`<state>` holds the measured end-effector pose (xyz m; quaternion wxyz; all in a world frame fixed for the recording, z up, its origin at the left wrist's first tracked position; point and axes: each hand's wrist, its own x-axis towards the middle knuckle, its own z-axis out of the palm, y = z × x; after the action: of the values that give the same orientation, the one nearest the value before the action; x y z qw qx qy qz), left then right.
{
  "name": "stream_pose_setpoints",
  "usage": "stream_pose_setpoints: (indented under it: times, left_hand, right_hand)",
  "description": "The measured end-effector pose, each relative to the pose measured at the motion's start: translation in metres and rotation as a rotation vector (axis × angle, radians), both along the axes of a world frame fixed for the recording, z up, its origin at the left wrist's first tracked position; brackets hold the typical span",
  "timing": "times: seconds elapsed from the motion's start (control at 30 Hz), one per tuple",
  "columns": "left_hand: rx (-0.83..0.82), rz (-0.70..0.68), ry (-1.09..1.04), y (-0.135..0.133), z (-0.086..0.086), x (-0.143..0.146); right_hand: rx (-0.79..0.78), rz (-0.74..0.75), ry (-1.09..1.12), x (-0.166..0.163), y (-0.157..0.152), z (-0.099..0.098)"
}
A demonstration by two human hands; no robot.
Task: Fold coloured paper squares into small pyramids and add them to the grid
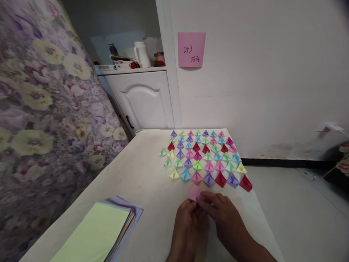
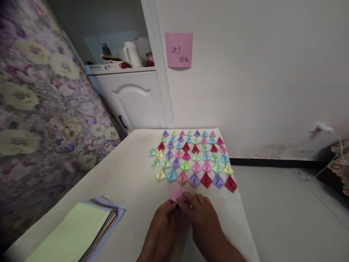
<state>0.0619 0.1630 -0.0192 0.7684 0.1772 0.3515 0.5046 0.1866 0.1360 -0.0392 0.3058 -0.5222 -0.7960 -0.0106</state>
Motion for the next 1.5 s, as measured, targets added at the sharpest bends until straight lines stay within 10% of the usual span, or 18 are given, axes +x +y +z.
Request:
stream_pose_setpoints:
  times: [0.43,0.77,1.5]
  left_hand:
    - [0.031,-0.021,0.129,0.005,-0.004,-0.007]
    - [0.189,-0.068,0.409,-0.001,-0.002,0.004]
    - [0.158,-0.105,0.332,0.0,-0.003,0.002]
  right_hand:
    - [0.002,0.054,0.406,-0.004,-0.004,0.005]
    - [-0.633,-0.247,1.364,0.001,0.011,0.013]
    - [-0.739,-0.064,1.317,0.002,0.013,0.007]
